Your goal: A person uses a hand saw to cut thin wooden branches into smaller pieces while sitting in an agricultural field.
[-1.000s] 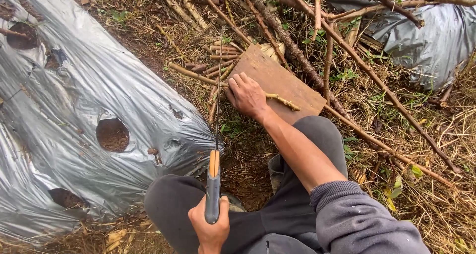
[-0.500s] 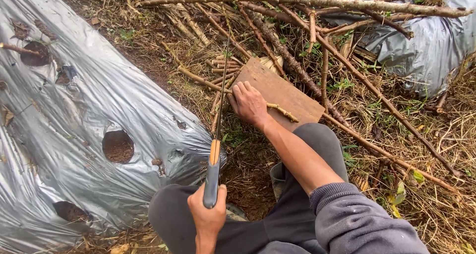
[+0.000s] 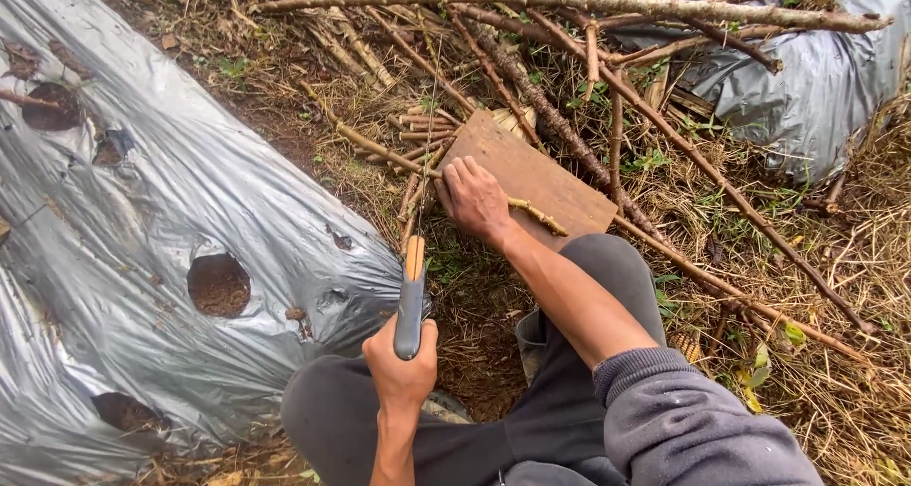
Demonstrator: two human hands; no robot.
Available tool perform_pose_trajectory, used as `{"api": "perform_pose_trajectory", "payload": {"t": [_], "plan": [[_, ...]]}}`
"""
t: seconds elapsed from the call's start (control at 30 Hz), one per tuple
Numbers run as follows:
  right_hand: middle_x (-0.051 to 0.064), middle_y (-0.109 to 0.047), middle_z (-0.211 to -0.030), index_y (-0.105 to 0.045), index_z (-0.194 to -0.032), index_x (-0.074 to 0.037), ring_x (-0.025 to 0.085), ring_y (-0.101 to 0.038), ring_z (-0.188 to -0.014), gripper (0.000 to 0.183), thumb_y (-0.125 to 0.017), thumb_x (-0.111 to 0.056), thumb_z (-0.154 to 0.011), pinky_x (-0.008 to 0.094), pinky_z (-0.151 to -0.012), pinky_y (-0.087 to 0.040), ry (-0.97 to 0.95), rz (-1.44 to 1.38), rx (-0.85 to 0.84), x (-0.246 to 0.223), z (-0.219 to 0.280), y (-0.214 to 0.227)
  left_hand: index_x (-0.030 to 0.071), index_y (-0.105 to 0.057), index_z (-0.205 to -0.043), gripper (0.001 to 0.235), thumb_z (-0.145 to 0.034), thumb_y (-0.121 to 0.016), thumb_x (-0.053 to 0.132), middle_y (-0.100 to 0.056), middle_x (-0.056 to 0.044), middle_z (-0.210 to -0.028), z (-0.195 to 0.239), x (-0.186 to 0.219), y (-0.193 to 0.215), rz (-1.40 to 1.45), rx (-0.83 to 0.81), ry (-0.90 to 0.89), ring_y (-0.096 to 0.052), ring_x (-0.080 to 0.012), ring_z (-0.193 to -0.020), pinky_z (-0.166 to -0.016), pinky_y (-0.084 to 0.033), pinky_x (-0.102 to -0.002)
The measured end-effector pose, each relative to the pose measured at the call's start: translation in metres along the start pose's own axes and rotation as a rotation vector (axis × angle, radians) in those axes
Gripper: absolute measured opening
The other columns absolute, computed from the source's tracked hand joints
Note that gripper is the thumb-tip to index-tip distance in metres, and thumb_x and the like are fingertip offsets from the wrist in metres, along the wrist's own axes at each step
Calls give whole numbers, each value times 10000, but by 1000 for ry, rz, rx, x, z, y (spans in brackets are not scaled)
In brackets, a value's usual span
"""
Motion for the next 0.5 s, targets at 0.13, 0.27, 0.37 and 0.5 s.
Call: {"api": "perform_pose_trajectory", "payload": {"t": [0.13, 0.27, 0.37, 0.5], "plan": [[26, -450, -822, -496, -910, -112, 147, -413, -695, 274, -409, -296, -1093, 276, -559, -406, 105, 37, -2, -2, -2, -3, 27, -545, -591, 229, -770, -684, 62, -460, -24, -457, 13, -8, 6, -11, 14, -20, -312, -153, -410, -416, -323, -326], [37, -478, -858, -509, -930, -120, 155, -438, -715, 239, -428, -291, -1078, 282, -604, -443, 185, 21, -42, -17, 1, 0, 34, -527, -596, 239, -776, -680, 69, -474, -23, -476, 23, -12, 12, 39, 22, 43, -327, -153, -431, -432, -343, -321], [44, -477, -864, -518, -937, -106, 163, -447, -729, 250, -447, -301, -1076, 294, -601, -447, 158, 20, -30, -14, -4, 5, 39, -512, -596, 246, -778, -675, 63, -454, -18, -477, 18, -3, 8, 46, 22, 9, -312, -151, -434, -433, -340, -322], [62, -508, -895, -528, -940, -86, 173, -477, -750, 277, -474, -327, -1067, 306, -609, -476, 117, 19, -63, -7, -4, 0, 61, -474, -581, 283, -778, -677, 55, -412, -9, -467, 18, -1, 1, 38, 16, -39, -279, -155, -424, -419, -315, -321]]}}
Point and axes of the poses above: each hand's wrist, its own z-axis away from the middle knuckle, its own y-axis out of the back of the hand, x = y × z, the point moved 7 cm from there along -z, towards the middle knuckle
